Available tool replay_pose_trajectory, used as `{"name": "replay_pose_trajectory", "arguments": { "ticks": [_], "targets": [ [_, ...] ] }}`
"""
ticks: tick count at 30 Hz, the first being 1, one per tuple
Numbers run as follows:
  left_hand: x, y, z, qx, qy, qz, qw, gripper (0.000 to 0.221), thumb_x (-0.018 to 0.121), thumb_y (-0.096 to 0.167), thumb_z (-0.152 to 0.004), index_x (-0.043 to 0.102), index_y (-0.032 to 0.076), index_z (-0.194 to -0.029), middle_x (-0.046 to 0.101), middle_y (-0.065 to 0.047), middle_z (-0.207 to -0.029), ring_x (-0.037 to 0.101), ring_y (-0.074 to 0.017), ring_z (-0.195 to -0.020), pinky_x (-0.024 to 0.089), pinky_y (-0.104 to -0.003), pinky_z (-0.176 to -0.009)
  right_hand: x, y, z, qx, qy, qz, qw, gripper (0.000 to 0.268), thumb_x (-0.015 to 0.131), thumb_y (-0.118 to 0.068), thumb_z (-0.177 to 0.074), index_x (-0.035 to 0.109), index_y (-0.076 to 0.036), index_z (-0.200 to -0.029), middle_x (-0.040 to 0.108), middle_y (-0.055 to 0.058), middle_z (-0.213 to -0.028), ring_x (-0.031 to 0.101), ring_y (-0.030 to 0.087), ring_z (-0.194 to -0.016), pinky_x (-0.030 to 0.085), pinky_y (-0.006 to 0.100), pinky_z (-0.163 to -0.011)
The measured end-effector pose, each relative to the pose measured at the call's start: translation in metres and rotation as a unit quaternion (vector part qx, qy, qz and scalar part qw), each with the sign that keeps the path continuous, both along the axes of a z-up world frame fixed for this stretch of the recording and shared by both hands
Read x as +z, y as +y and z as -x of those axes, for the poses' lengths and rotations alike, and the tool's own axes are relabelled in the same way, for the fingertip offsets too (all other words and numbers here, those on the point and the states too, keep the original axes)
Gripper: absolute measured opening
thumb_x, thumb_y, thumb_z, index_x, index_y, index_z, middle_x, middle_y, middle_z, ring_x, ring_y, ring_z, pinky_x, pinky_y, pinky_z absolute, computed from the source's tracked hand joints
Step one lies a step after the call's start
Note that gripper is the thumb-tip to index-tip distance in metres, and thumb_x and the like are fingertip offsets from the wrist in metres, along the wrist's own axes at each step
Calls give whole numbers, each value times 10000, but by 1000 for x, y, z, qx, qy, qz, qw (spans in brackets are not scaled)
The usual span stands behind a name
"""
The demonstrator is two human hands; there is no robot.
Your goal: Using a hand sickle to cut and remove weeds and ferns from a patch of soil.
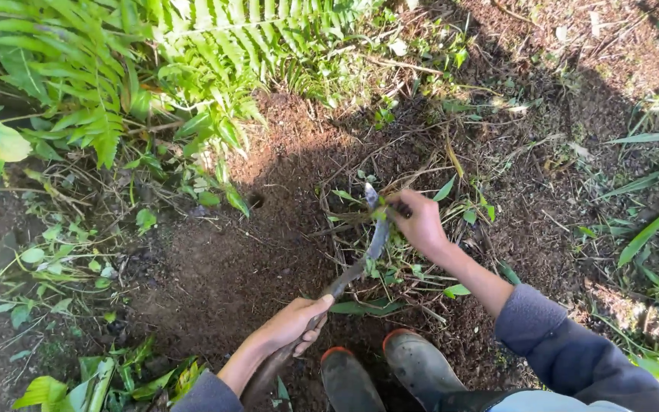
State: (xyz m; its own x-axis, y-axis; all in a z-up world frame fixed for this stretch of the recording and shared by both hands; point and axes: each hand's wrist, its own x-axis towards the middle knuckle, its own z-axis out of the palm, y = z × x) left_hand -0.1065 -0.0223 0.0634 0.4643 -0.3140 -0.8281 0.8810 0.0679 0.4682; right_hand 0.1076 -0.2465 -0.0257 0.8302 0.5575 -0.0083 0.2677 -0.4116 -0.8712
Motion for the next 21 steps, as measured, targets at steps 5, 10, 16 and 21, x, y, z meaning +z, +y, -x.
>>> {"name": "replay_pose_trajectory", "arguments": {
  "ticks": [5,10,16,21],
  "targets": [
    [-15,17,5,-90,-80,-353,928,356,477,406,-1072,608,96,-956,583,36,-716,463,-52,-497,445,-193,-442,-6,-3,-15,-82,-51,31,995,137,717,52,-891,712,-16,-1010,708,124,-967,672,237,-830,618,332,-769],
    [-20,37,-15,-29,-74,-536,841,408,508,340,-1025,447,30,-1283,684,-251,-901,753,-372,-818,592,-462,-668,68,9,31,138,-71,219,963,526,630,-429,-888,592,-33,-1232,496,275,-1355,491,414,-1294,409,541,-1082],
    [-33,3,-23,-146,-60,-542,826,552,474,157,-998,311,-112,-1451,695,-333,-989,755,-412,-916,639,-481,-741,53,-4,68,301,-128,436,838,1369,809,-849,-613,270,12,-1531,195,341,-1586,205,469,-1482,282,538,-1179],
    [-2,-24,-6,-220,-63,-476,849,621,515,133,-962,289,-127,-1480,688,-350,-1068,728,-452,-1014,622,-537,-775,31,-3,82,282,-223,438,824,1209,980,-401,-585,318,63,-1484,228,355,-1561,238,471,-1465,371,443,-1160]
  ]
}}
